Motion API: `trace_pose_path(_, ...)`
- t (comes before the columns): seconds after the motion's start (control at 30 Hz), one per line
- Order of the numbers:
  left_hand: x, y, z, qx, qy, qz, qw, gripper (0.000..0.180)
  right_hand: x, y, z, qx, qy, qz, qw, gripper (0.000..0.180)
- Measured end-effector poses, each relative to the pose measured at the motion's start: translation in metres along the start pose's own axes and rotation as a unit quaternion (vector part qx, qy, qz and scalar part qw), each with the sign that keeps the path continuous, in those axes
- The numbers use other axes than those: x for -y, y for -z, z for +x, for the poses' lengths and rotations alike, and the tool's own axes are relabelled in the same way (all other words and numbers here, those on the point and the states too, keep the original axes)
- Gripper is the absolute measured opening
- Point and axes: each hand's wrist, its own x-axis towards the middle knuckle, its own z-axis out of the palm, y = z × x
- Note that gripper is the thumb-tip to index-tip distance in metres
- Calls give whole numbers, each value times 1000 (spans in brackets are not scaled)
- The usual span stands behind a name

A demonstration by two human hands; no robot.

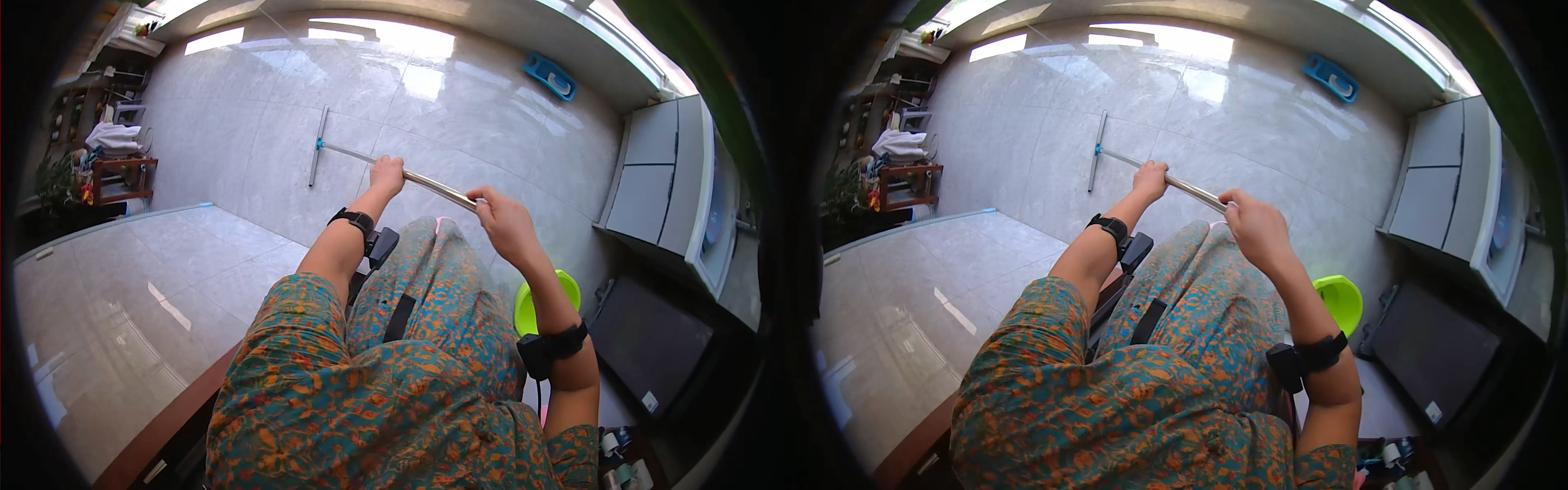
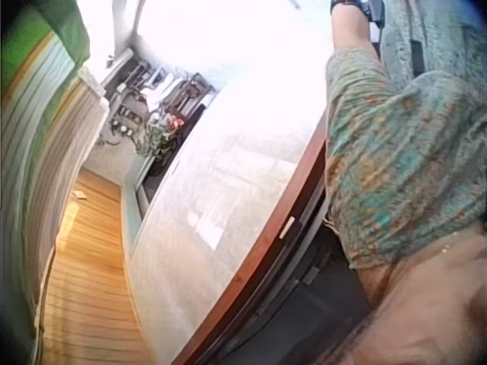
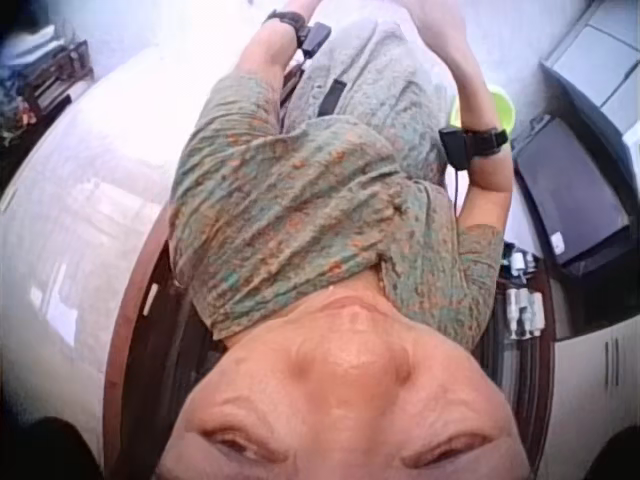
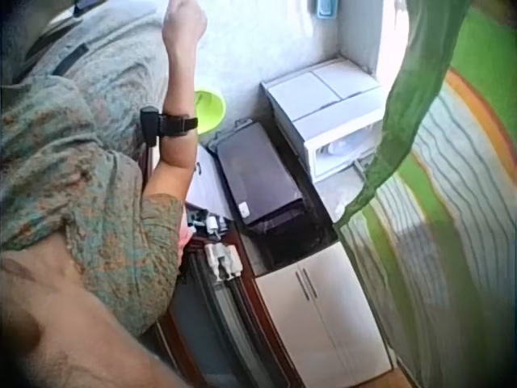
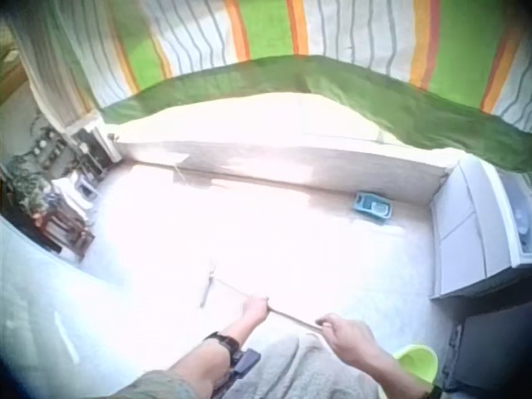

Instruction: The recorder is using a long-handled squeegee to clean the floor of a sunlit balcony or enclosed porch area.

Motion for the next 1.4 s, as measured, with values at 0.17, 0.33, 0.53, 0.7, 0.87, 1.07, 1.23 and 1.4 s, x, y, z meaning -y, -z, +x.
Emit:
trace_pose_path(0.17,-97,-11,-31,-14,-17,-169,985,26,-19,63,-59,-135,6,-24,990,20)
trace_pose_path(0.33,-226,-5,-77,-55,-42,-312,948,29,-41,131,-143,-225,-9,-58,973,19)
trace_pose_path(0.53,-346,4,-116,-141,-144,-393,897,24,-35,191,-236,-305,5,-118,945,16)
trace_pose_path(0.7,-348,34,-134,-98,-211,-414,880,11,-18,193,-253,-327,43,-125,936,16)
trace_pose_path(0.87,-271,51,-140,-155,-151,-299,929,12,-13,168,-242,-313,38,-46,948,18)
trace_pose_path(1.07,-80,-7,-134,-193,8,-195,961,13,4,49,-141,-55,77,-50,994,34)
trace_pose_path(1.23,69,-39,-163,-195,123,-115,966,7,42,-79,-92,25,147,-61,987,33)
trace_pose_path(1.4,144,-68,-185,-158,170,-96,968,13,63,-158,-79,52,235,-156,958,35)
